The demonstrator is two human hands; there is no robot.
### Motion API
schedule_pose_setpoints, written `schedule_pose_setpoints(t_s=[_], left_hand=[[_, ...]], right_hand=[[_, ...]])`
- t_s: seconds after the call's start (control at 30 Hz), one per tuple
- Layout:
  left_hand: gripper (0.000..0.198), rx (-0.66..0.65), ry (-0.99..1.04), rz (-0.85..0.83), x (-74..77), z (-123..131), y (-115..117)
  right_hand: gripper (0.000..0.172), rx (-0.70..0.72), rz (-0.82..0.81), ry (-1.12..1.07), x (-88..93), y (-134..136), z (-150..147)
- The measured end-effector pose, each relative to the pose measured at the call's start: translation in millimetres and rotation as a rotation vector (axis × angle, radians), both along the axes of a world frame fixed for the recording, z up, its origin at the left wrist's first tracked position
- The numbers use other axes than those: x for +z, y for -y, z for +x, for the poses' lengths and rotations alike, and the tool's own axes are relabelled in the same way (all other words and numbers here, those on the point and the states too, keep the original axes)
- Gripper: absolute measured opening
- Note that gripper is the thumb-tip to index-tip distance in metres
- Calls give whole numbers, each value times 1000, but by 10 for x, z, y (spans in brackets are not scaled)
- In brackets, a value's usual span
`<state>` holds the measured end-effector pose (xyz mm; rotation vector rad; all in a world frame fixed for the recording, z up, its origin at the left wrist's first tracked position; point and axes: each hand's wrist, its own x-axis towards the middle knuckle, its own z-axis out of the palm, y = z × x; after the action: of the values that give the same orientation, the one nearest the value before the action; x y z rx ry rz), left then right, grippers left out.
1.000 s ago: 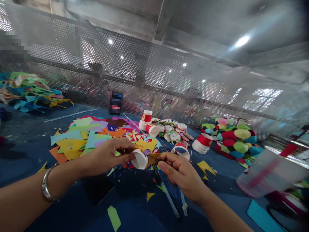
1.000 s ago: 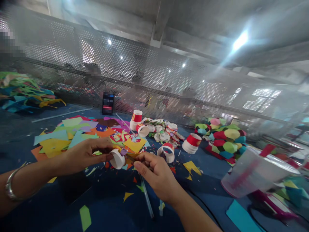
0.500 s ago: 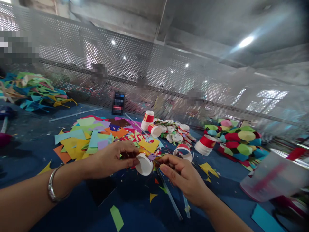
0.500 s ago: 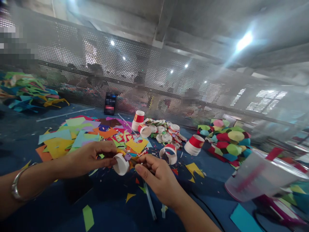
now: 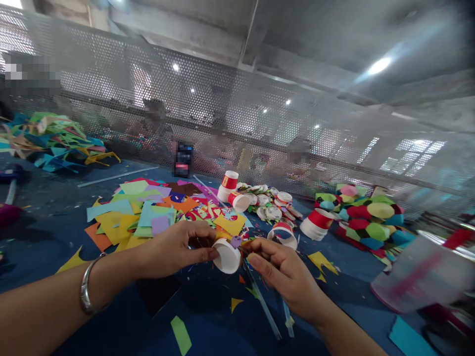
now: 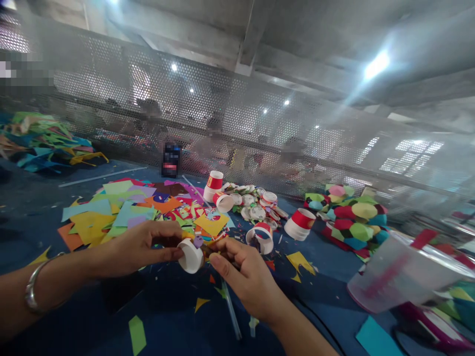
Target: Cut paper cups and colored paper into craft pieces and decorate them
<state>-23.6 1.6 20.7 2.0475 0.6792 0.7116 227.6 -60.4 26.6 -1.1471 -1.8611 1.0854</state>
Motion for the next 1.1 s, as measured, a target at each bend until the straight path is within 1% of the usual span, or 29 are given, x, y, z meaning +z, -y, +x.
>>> schedule_pose_setpoints(t_s=[0.3,0.4,0.53,0.63,0.77,0.93,1.1], left_hand=[[21,7,-1,-8,16,-3,23],[20,4,-17,36,37,-15,26],[24,-31,-56,140,43,-19,22],[26,-33,-72,159,33,-20,25],[26,-28,-55,109,39,-29,33],[21,-33,-28,31,63,-50,26],[21,-56,-10,-84,27,-48,-11]], right_hand=[[27,-16,8,21,-21,-9,23],[26,-10,12,11,-9,-1,13],[26,-8,25,25,8,9,3],[27,-10,38,47,15,15,5],[28,-17,45,54,8,11,14],[29,-26,11,24,-21,0,35],[29,-31,17,25,-25,5,55]])
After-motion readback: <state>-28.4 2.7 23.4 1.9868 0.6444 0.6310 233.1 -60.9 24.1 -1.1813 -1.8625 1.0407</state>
